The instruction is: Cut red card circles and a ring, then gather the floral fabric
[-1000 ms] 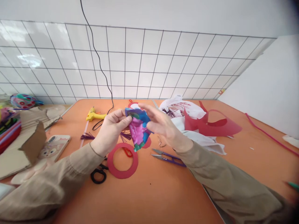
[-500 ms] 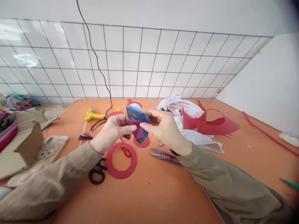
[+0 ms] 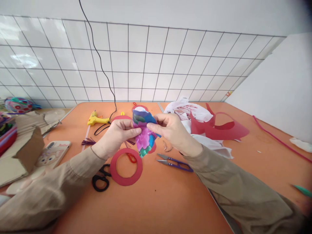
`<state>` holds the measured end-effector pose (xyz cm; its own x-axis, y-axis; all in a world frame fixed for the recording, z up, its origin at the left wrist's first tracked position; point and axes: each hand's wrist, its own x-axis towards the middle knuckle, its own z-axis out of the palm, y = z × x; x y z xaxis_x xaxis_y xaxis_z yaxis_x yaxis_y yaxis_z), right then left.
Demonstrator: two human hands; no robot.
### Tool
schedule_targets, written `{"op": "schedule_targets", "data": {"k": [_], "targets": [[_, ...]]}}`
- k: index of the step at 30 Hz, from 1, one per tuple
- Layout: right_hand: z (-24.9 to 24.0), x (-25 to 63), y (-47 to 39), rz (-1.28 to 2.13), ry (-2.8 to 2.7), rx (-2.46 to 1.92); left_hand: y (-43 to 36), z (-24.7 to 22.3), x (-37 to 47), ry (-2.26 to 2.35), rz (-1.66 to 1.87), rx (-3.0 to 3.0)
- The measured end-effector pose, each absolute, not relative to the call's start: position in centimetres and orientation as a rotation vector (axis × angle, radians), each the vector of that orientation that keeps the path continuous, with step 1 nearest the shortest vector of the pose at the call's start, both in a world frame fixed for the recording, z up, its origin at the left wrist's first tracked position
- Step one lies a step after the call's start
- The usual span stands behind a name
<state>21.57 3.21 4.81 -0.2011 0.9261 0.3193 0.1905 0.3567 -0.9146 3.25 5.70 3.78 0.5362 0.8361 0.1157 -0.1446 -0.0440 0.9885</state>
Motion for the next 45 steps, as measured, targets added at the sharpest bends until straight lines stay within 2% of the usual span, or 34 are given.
{"op": "schedule_targets", "data": {"k": [9,26,29,34,37,42,45], "targets": [[4.6,21.8,3.9,1.063,-1.643,-1.026,5.8,3.8,3.3,0.706,0.951,1.441],[5.0,22.3,4.2,1.484,-1.427,-0.876,6.9,4.4,2.0,0.663,0.737,1.267],[4.8,22.3,4.3,1.27,-1.434,-0.903,6.8,4.7,2.0,0.692,0.677,1.139],[4.3,22.7,4.9,0.369,-1.852,-0.78,6.5,5.2,2.1,0.715,0.672,1.04],[4.2,22.7,5.1,0.012,-2.142,-0.6,6.4,5.4,2.2,0.691,0.682,1.034],[4.1,22.0,4.6,-0.08,-2.056,-0.476,6.4,5.0,2.3,0.689,0.643,1.093],[4.4,21.7,4.0,0.263,-1.879,-0.675,6.4,4.8,2.4,0.76,0.659,1.28]]}}
